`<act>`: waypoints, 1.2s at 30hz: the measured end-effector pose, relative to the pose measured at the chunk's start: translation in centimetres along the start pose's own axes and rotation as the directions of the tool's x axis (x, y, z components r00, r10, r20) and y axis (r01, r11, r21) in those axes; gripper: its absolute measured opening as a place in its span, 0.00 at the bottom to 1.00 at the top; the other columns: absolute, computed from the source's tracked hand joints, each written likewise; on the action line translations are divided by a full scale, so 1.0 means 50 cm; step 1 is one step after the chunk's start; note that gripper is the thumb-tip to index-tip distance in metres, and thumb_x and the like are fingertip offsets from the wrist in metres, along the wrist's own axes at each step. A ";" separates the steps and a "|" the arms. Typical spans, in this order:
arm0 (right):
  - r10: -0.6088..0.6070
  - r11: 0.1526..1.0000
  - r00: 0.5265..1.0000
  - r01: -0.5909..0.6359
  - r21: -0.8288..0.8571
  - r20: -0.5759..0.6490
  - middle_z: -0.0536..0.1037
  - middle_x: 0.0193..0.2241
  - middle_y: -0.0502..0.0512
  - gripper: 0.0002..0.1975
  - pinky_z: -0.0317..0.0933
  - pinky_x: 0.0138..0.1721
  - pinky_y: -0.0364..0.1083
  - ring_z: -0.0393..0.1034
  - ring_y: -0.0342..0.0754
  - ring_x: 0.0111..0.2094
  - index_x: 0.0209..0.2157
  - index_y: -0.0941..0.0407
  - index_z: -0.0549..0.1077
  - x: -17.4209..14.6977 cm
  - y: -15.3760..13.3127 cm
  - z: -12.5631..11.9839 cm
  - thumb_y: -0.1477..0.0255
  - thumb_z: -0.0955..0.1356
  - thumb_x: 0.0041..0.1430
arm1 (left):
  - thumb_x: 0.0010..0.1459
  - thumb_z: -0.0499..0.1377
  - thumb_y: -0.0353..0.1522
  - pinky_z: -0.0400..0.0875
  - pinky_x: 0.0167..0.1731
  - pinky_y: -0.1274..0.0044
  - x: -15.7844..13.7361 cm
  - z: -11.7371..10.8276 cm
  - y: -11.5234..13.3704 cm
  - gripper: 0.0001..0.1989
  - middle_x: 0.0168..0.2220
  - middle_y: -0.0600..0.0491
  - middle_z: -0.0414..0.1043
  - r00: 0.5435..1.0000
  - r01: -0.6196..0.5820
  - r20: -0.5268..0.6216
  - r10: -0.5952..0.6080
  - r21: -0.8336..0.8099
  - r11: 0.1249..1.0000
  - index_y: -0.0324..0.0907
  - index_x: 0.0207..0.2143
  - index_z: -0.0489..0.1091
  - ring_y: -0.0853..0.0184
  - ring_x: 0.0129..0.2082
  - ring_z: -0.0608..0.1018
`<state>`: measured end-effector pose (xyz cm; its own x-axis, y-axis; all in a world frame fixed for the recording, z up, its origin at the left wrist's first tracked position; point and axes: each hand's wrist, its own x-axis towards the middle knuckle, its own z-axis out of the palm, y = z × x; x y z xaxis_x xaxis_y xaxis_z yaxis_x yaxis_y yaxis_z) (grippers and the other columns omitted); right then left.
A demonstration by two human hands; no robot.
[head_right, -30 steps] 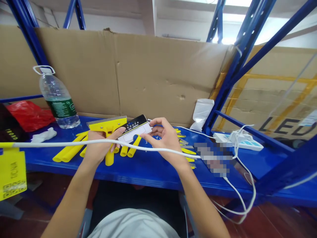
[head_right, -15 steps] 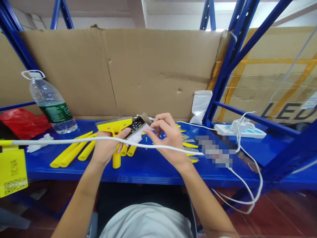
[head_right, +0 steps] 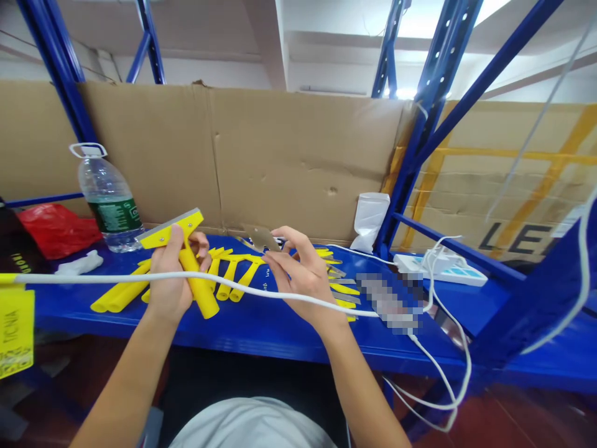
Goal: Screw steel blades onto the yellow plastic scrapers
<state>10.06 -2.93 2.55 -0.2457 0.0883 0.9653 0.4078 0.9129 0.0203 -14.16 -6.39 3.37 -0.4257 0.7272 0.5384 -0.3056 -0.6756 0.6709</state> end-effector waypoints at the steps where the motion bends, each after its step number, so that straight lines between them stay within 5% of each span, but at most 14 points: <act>1: -0.005 1.000 1.000 0.005 0.013 0.028 0.75 0.61 0.59 0.08 0.78 0.43 0.49 0.75 0.45 0.46 0.47 0.53 0.83 -0.002 0.001 0.001 0.78 0.73 0.70 | 0.69 0.68 0.52 0.80 0.29 0.79 -0.003 0.003 0.001 0.21 0.37 0.49 0.84 0.998 -0.053 -0.016 0.054 0.009 0.999 0.43 0.36 0.81 0.67 0.32 0.83; 4: -0.010 0.999 0.998 0.007 0.050 0.070 0.74 0.64 0.59 0.08 0.79 0.45 0.48 0.75 0.45 0.48 0.48 0.53 0.82 -0.006 0.006 0.009 0.77 0.73 0.71 | 0.73 0.64 0.52 0.82 0.57 0.70 -0.016 0.009 0.006 0.22 0.50 0.45 0.88 0.988 -0.150 0.049 0.146 0.090 0.985 0.44 0.45 0.85 0.57 0.54 0.87; 7: 0.008 0.997 0.998 -0.012 0.080 0.060 0.73 0.65 0.59 0.07 0.80 0.48 0.48 0.76 0.46 0.50 0.48 0.53 0.82 -0.006 0.008 0.018 0.77 0.73 0.71 | 0.73 0.64 0.53 0.75 0.67 0.63 -0.026 0.009 0.006 0.25 0.55 0.42 0.87 0.979 -0.109 0.194 0.070 0.197 0.974 0.41 0.49 0.86 0.51 0.60 0.85; 13: 0.167 0.973 0.984 -0.176 0.147 0.069 0.79 0.61 0.61 0.09 0.79 0.52 0.50 0.82 0.47 0.49 0.50 0.54 0.84 0.006 -0.004 0.013 0.70 0.71 0.75 | 0.71 0.66 0.53 0.83 0.56 0.63 -0.025 -0.004 -0.005 0.23 0.47 0.43 0.89 0.953 -0.054 0.302 -0.037 0.287 0.957 0.43 0.45 0.86 0.50 0.51 0.88; 16: 0.337 0.910 0.937 -0.350 0.222 0.097 0.85 0.53 0.58 0.15 0.76 0.56 0.50 0.82 0.49 0.54 0.47 0.53 0.85 0.015 -0.011 0.006 0.63 0.67 0.78 | 0.72 0.65 0.52 0.83 0.51 0.64 -0.025 -0.004 -0.004 0.22 0.43 0.44 0.89 0.929 -0.041 0.361 -0.077 0.308 0.951 0.43 0.45 0.86 0.52 0.44 0.89; 20: 0.464 0.839 0.878 -0.478 0.260 0.119 0.86 0.48 0.58 0.13 0.75 0.51 0.47 0.82 0.47 0.48 0.43 0.55 0.85 0.017 -0.004 0.011 0.64 0.68 0.75 | 0.70 0.67 0.52 0.82 0.46 0.68 -0.031 0.004 0.002 0.21 0.42 0.44 0.88 0.937 -0.025 0.335 -0.095 0.334 0.942 0.43 0.43 0.86 0.56 0.41 0.88; 23: 0.541 0.776 0.814 -0.580 0.249 0.210 0.86 0.45 0.58 0.13 0.75 0.45 0.46 0.82 0.48 0.42 0.46 0.56 0.84 0.009 0.010 0.019 0.63 0.72 0.70 | 0.72 0.66 0.51 0.80 0.43 0.73 -0.031 0.009 0.007 0.21 0.41 0.45 0.86 0.965 -0.062 0.263 0.000 0.227 0.972 0.42 0.41 0.85 0.63 0.37 0.84; 29: 0.589 0.679 0.647 -0.721 0.137 0.483 0.81 0.30 0.53 0.16 0.61 0.29 0.42 0.67 0.42 0.27 0.47 0.56 0.86 0.002 0.016 0.018 0.62 0.76 0.62 | 0.67 0.74 0.43 0.78 0.38 0.79 -0.014 0.009 0.050 0.14 0.33 0.57 0.76 0.998 -0.026 0.039 0.040 -0.298 0.954 0.44 0.36 0.78 0.73 0.30 0.76; 32: 0.573 0.615 0.549 -0.779 0.124 0.608 0.80 0.28 0.53 0.18 0.56 0.25 0.40 0.64 0.40 0.25 0.47 0.57 0.86 0.006 0.004 0.016 0.61 0.77 0.59 | 0.73 0.68 0.41 0.79 0.45 0.79 -0.010 0.006 0.074 0.10 0.40 0.57 0.81 0.998 -0.067 -0.033 0.059 -0.404 0.912 0.45 0.39 0.79 0.73 0.37 0.81; 36: 0.522 0.487 0.439 -0.857 0.166 0.731 0.83 0.32 0.55 0.25 0.61 0.26 0.40 0.70 0.42 0.27 0.52 0.59 0.85 0.012 -0.014 0.010 0.58 0.78 0.57 | 0.77 0.63 0.40 0.79 0.54 0.76 -0.011 0.005 0.075 0.09 0.52 0.55 0.84 0.997 -0.075 -0.020 0.073 -0.370 0.926 0.47 0.45 0.82 0.68 0.52 0.83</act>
<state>9.16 -3.32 3.00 -0.5382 0.8069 0.2436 0.2632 0.4355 -0.8609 -14.86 -9.30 5.73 -0.4641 0.6736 0.5753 -0.5660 -0.7251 0.3924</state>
